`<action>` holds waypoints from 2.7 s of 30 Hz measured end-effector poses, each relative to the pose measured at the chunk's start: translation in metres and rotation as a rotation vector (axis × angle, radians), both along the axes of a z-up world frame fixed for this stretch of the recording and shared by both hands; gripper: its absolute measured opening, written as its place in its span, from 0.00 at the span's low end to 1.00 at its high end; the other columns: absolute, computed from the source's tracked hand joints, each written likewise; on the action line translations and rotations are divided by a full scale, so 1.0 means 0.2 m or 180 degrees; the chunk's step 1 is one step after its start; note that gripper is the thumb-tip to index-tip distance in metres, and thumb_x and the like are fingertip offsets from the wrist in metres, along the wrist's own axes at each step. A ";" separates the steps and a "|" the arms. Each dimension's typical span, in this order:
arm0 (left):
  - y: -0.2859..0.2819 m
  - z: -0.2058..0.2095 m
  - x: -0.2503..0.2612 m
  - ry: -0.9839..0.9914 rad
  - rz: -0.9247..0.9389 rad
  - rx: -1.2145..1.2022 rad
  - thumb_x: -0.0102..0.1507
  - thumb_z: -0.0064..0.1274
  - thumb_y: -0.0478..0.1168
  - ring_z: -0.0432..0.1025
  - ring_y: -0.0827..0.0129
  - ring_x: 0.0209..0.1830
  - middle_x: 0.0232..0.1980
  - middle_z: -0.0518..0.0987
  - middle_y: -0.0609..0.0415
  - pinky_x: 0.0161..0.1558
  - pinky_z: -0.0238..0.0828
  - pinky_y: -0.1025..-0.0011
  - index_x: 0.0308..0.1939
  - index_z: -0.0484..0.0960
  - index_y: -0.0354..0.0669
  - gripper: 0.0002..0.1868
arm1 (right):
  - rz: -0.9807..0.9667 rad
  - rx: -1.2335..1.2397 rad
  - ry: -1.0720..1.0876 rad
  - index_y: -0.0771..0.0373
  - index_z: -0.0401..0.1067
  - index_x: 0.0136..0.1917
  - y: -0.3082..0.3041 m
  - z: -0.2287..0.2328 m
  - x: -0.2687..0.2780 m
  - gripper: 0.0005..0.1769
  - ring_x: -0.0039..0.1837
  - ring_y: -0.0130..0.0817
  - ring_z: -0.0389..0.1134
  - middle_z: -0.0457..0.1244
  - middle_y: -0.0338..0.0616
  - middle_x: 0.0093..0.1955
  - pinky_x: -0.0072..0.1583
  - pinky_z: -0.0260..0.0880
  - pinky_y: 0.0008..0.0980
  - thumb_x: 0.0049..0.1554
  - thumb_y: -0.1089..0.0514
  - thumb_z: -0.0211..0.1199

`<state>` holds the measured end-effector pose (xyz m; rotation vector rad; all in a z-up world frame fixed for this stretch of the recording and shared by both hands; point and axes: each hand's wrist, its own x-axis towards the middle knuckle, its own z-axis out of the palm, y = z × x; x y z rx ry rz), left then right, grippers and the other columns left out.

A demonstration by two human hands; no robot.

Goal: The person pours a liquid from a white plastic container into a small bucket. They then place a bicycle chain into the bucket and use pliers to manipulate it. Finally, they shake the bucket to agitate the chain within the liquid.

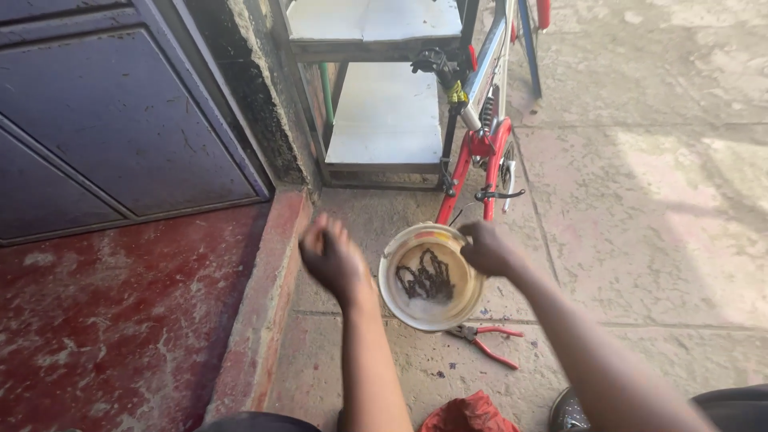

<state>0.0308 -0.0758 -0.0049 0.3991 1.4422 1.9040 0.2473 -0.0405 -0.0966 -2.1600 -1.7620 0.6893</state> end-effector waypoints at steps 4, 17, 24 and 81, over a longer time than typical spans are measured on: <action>0.18 0.42 -0.05 0.1774 -0.1591 0.0231 0.58 0.48 0.52 0.76 0.55 0.51 0.48 0.79 0.47 0.53 0.73 0.59 0.50 0.79 0.46 0.21 | 0.0786 0.0130 -0.0803 0.54 0.76 0.60 -0.03 0.44 0.04 0.25 0.55 0.63 0.70 0.69 0.65 0.50 0.59 0.68 0.57 0.50 0.57 0.52; -0.31 0.45 0.11 0.4191 -0.5369 -0.0990 0.57 0.56 0.52 0.69 0.41 0.63 0.58 0.76 0.34 0.61 0.66 0.48 0.64 0.68 0.32 0.37 | 0.1681 0.0525 -0.1088 0.35 0.77 0.57 -0.47 0.81 0.08 0.22 0.37 0.58 0.72 0.68 0.60 0.33 0.40 0.73 0.51 0.53 0.57 0.54; -0.13 0.10 0.10 0.4125 -0.4338 -0.1113 0.59 0.51 0.47 0.74 0.43 0.54 0.48 0.81 0.41 0.49 0.72 0.51 0.54 0.78 0.49 0.20 | 0.1291 0.0320 -0.0142 0.53 0.73 0.59 -0.42 0.79 0.19 0.23 0.47 0.49 0.75 0.71 0.51 0.49 0.47 0.72 0.49 0.52 0.45 0.62; -0.06 0.23 0.04 0.3842 -0.4493 -0.0812 0.54 0.41 0.32 0.67 0.36 0.62 0.54 0.75 0.32 0.61 0.65 0.51 0.67 0.74 0.57 0.35 | 0.1053 -0.0857 0.0030 0.53 0.55 0.67 -0.44 0.43 0.24 0.28 0.23 0.35 0.72 0.68 0.48 0.22 0.26 0.72 0.29 0.54 0.57 0.52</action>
